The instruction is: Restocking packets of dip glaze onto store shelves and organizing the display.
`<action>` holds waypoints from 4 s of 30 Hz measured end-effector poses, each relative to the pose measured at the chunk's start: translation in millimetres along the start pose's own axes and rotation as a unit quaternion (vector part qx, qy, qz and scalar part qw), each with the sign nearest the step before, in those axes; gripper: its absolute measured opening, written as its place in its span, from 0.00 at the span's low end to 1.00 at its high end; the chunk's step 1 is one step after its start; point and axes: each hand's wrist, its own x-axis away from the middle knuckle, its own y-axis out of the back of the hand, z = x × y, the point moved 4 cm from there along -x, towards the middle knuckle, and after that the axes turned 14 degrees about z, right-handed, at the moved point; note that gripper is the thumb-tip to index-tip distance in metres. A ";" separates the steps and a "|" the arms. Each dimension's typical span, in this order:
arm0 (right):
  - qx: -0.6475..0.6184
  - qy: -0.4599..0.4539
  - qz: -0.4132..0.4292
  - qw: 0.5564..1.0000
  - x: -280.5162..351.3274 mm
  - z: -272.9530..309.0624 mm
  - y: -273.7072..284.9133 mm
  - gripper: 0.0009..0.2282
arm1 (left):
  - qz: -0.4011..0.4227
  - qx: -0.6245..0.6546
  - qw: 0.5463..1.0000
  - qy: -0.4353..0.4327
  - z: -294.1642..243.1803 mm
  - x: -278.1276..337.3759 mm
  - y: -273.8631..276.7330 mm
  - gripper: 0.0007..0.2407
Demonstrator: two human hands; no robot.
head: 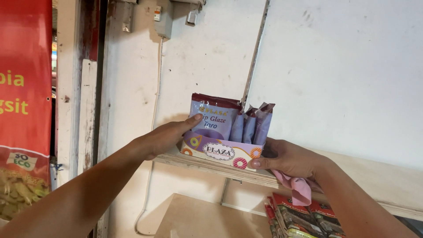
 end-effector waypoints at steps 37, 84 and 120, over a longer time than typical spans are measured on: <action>0.061 0.010 0.027 0.998 -46.2 12.4 -6.1 0.49 | -0.029 0.228 0.961 -0.150 15.5 1.7 17.1 0.32; 0.047 0.034 0.021 0.998 -44.4 12.6 -4.3 0.43 | 0.028 0.064 0.997 -0.035 34.2 0.0 28.2 0.39; 0.368 -0.415 -0.125 0.823 132.8 -265.0 219.5 0.17 | -0.237 -0.362 0.901 0.034 -100.9 -72.1 -172.9 0.22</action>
